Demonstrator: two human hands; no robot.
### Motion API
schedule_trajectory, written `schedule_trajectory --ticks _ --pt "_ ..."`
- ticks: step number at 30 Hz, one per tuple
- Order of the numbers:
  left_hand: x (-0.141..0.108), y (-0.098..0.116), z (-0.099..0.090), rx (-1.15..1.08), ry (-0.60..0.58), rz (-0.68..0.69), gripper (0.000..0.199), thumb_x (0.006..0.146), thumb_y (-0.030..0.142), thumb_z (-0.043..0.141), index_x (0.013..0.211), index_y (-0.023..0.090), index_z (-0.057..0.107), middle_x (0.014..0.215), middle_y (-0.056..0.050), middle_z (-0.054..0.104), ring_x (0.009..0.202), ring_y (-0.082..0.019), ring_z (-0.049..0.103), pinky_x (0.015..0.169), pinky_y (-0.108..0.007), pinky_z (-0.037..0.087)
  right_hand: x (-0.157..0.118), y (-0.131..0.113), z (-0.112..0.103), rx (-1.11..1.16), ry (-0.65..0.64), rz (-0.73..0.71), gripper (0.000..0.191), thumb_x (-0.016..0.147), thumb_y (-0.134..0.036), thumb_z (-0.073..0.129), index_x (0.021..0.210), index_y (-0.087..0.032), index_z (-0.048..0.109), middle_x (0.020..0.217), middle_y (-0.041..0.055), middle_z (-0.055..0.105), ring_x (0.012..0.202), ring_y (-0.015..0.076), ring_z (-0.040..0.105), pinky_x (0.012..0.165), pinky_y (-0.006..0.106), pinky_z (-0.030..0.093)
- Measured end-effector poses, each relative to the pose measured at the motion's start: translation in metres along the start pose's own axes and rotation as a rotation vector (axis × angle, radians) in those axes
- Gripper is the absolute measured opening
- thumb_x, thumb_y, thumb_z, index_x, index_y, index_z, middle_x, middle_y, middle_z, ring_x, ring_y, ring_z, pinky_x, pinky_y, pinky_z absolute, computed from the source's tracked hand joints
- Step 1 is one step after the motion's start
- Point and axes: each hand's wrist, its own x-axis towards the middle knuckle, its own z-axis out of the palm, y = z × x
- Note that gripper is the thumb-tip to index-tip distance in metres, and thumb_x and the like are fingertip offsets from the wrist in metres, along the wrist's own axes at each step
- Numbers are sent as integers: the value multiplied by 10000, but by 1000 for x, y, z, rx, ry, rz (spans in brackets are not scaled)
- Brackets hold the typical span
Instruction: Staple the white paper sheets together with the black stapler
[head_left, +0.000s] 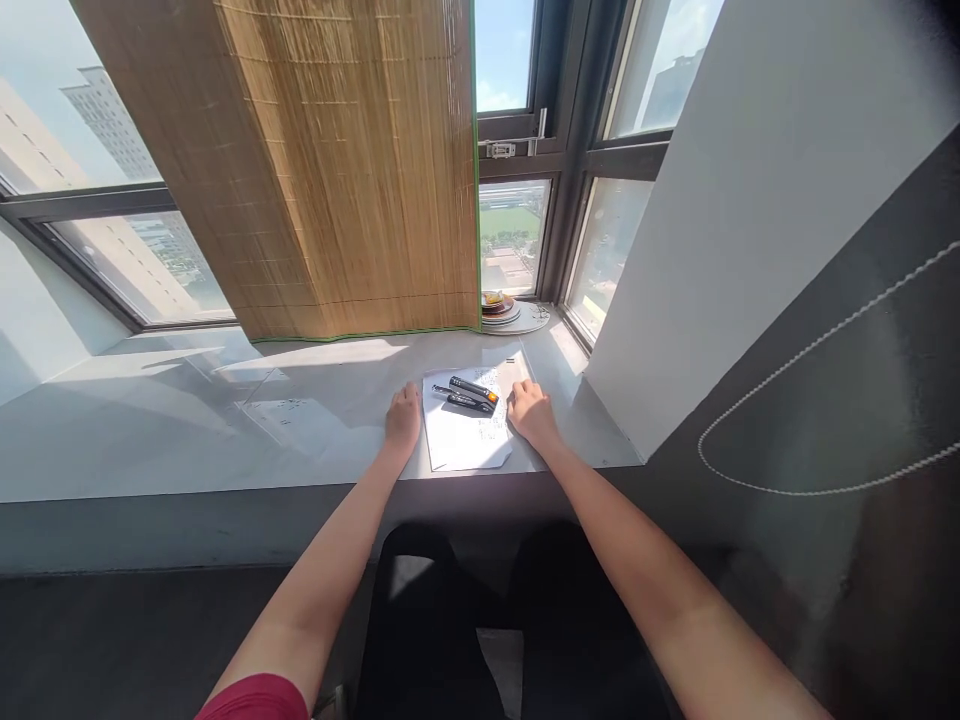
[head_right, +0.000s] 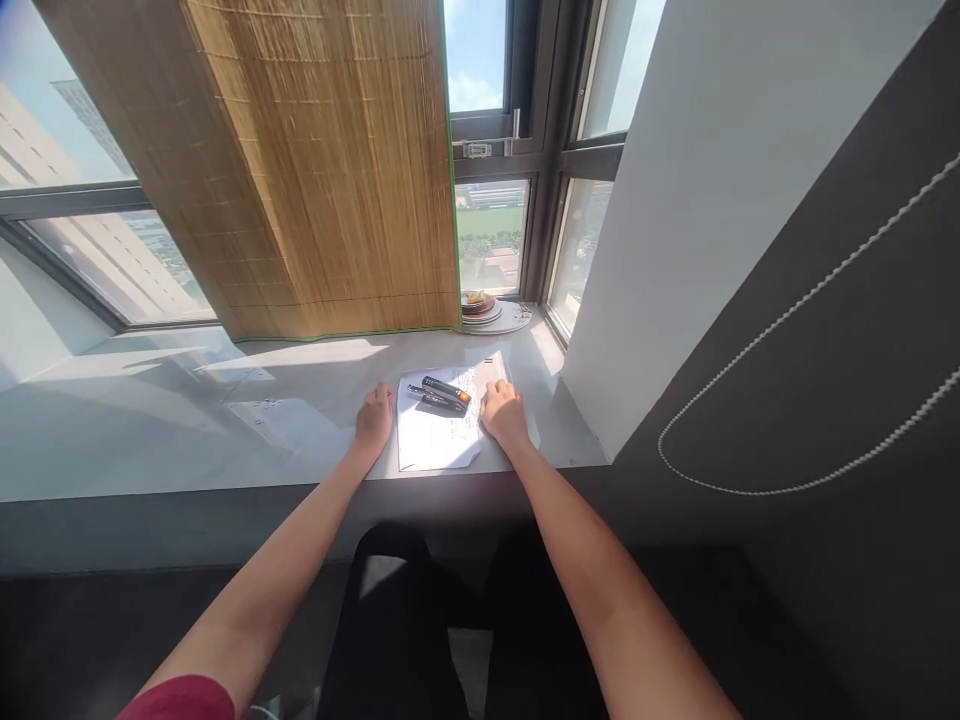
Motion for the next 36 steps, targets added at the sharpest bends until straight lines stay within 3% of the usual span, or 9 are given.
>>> schedule_trajectory --ticks 6,9,13,17,21,25,28,30,36 --pt "-12 7 -2 -121 -25 96 69 1054 170 593 1023 229 614 916 -70 696 757 -221 654 640 -305 431 -2 6 -1 105 33 -5 226 972 -133 517 1110 -156 695 1181 190 704 1108 325 620 935 419 479" --pt "-10 9 -1 -144 -27 123 96 1043 159 602 990 230 637 885 -60 715 743 -207 662 655 -299 453 0 9 -5 324 135 10 223 958 -165 507 1079 -175 694 1112 165 731 1075 317 643 926 422 506" --pt "-7 11 -1 -188 15 111 131 1031 125 598 1000 227 675 957 -91 767 838 -233 731 669 -302 485 12 -6 -7 753 257 7 217 1004 -374 511 998 -234 676 1000 104 741 972 281 684 902 435 553" --pt "-8 11 -4 -203 34 101 98 1032 181 654 958 234 692 928 -75 784 808 -234 745 695 -314 511 28 -34 -3 973 62 -138 317 919 -522 700 1130 -285 688 1184 95 761 1056 284 698 925 458 585" --pt "-9 11 -8 -230 32 94 95 1026 262 704 934 244 719 898 -55 795 808 -228 749 734 -312 530 35 -40 3 825 -112 -277 376 875 -350 773 1224 -226 710 1224 114 783 1097 280 695 1015 451 548" --pt "-8 13 -14 -267 23 57 17 983 259 758 998 255 760 963 -46 813 814 -214 734 781 -310 548 33 -30 6 850 -105 -282 286 882 -258 745 1160 -195 741 1125 85 811 1035 251 716 977 399 548" --pt "-8 16 -17 -279 18 6 152 938 259 812 1089 278 796 1057 -48 829 853 -219 728 808 -318 555 32 -25 5 974 -92 -273 278 831 -270 796 1101 -212 761 1087 64 819 1027 254 744 968 400 574" --pt "-8 18 -19 -282 10 -5 143 930 261 822 1071 282 819 1069 -61 834 913 -242 726 801 -330 551 32 -25 4 1030 -110 -276 281 801 -293 829 1066 -220 775 1066 63 823 1019 264 756 972 423 592" --pt "-4 19 -19 -354 -95 135 95 890 177 834 942 256 826 935 -67 819 1029 -288 690 949 -406 536 31 -24 1 1039 -141 -341 288 786 -310 833 1062 -229 808 1075 85 835 1016 287 764 956 448 617"
